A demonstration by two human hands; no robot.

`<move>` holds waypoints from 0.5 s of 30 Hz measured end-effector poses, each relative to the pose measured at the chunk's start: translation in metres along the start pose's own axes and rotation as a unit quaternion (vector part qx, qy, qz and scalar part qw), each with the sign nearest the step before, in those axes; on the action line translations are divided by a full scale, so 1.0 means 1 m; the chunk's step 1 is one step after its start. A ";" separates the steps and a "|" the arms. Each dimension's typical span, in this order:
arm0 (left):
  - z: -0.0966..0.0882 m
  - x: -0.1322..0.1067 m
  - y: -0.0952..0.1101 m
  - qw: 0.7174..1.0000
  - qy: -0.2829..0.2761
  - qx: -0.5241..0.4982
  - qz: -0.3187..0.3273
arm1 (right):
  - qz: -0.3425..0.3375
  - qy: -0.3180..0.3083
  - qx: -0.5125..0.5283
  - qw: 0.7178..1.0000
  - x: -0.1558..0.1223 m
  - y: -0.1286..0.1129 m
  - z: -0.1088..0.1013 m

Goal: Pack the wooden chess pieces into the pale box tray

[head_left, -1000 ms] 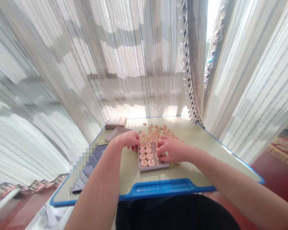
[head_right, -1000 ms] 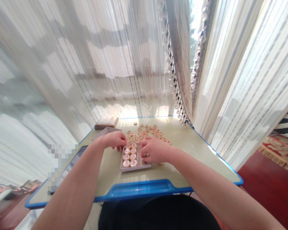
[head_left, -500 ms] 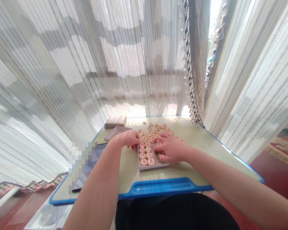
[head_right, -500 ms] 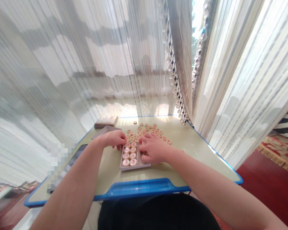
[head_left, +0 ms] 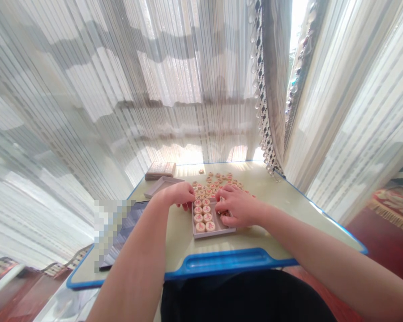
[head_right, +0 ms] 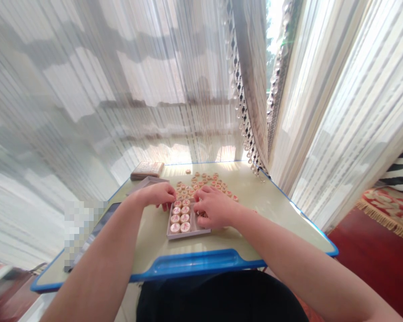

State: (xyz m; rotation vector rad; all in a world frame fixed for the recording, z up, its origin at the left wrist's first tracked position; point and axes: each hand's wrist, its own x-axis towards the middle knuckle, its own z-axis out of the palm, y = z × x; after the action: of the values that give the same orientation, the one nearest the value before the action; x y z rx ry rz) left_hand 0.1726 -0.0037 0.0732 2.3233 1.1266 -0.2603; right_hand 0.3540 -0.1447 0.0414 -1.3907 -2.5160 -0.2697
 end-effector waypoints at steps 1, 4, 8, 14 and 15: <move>0.000 0.000 0.000 1.000 0.001 -0.001 -0.002 | 0.003 0.003 0.007 1.000 0.000 0.000 0.000; -0.001 -0.002 0.001 1.000 0.005 -0.005 -0.005 | 0.018 0.023 0.029 0.999 0.001 0.005 -0.001; -0.005 -0.004 -0.002 0.998 0.057 0.010 -0.016 | 0.075 0.108 0.046 0.990 0.001 0.021 0.001; -0.007 0.005 -0.005 0.964 0.263 0.039 -0.004 | 0.231 0.138 0.003 0.963 0.002 0.041 0.010; -0.006 0.007 -0.005 0.956 0.290 0.042 0.009 | 0.249 0.126 -0.013 0.960 0.002 0.044 0.012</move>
State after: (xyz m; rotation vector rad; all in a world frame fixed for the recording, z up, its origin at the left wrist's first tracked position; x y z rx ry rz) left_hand 0.1727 0.0073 0.0734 2.5618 1.3760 0.4214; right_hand 0.3884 -0.1166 0.0325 -1.8108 -1.8904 -0.3522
